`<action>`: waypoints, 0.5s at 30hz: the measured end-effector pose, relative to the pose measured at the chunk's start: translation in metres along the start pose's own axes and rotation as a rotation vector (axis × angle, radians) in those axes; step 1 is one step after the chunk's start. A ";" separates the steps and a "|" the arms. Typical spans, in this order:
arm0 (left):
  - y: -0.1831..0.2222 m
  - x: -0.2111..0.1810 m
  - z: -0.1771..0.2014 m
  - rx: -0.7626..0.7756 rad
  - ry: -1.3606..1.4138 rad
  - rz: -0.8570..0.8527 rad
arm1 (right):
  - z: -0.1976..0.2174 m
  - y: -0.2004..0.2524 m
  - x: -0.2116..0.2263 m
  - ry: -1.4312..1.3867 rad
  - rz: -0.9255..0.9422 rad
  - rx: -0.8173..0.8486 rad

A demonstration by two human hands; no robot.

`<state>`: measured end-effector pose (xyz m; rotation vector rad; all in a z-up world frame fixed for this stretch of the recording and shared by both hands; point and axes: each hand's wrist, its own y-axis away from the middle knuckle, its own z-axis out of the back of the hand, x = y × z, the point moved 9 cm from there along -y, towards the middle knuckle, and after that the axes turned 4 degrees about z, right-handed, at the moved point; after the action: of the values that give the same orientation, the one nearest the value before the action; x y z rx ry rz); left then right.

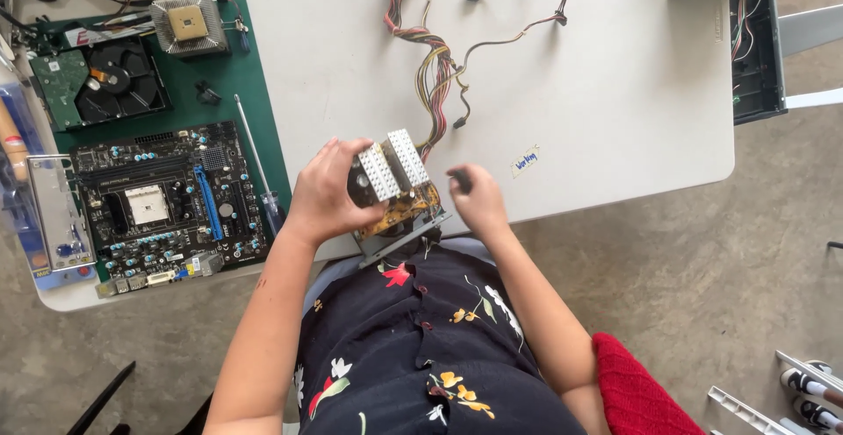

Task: Disassembling a computer power supply unit and cleaning its internal components and fan using a brush and screwdriver.

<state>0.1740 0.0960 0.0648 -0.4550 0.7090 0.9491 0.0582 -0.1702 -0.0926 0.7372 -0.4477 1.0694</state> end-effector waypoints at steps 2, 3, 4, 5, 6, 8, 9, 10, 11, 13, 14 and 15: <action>-0.008 -0.002 0.000 0.010 -0.010 0.005 | 0.042 0.020 0.043 -0.029 0.102 -0.132; -0.014 -0.003 -0.001 0.021 -0.021 0.006 | 0.069 0.031 0.069 -0.060 0.203 -0.268; -0.017 -0.003 -0.003 0.020 -0.021 0.006 | 0.072 0.042 0.077 -0.060 0.204 -0.268; -0.020 -0.004 -0.009 0.049 -0.033 0.004 | 0.074 0.059 0.111 0.249 0.466 -0.311; -0.024 -0.003 -0.013 0.077 -0.046 0.000 | 0.068 0.081 0.141 0.561 0.725 -0.354; -0.031 -0.005 -0.018 0.091 -0.077 0.002 | 0.049 0.102 0.183 0.539 0.798 -0.137; -0.033 -0.005 -0.022 0.108 -0.105 0.007 | 0.031 0.118 0.203 0.512 0.864 0.085; -0.037 -0.008 -0.021 0.110 -0.106 0.003 | 0.009 0.114 0.196 0.513 0.862 0.082; -0.040 -0.009 -0.023 0.143 -0.132 0.019 | -0.018 0.111 0.188 0.608 0.865 0.123; -0.051 -0.010 -0.028 0.173 -0.155 0.031 | -0.051 0.096 0.188 0.708 0.867 0.163; -0.054 -0.011 -0.031 0.184 -0.182 0.028 | -0.062 0.090 0.200 0.759 0.928 0.168; -0.058 -0.011 -0.034 0.196 -0.209 0.024 | -0.072 0.084 0.212 0.810 0.988 0.172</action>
<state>0.2075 0.0383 0.0525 -0.1721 0.6109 0.9236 0.0715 0.0386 0.0242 0.1303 0.0240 2.2236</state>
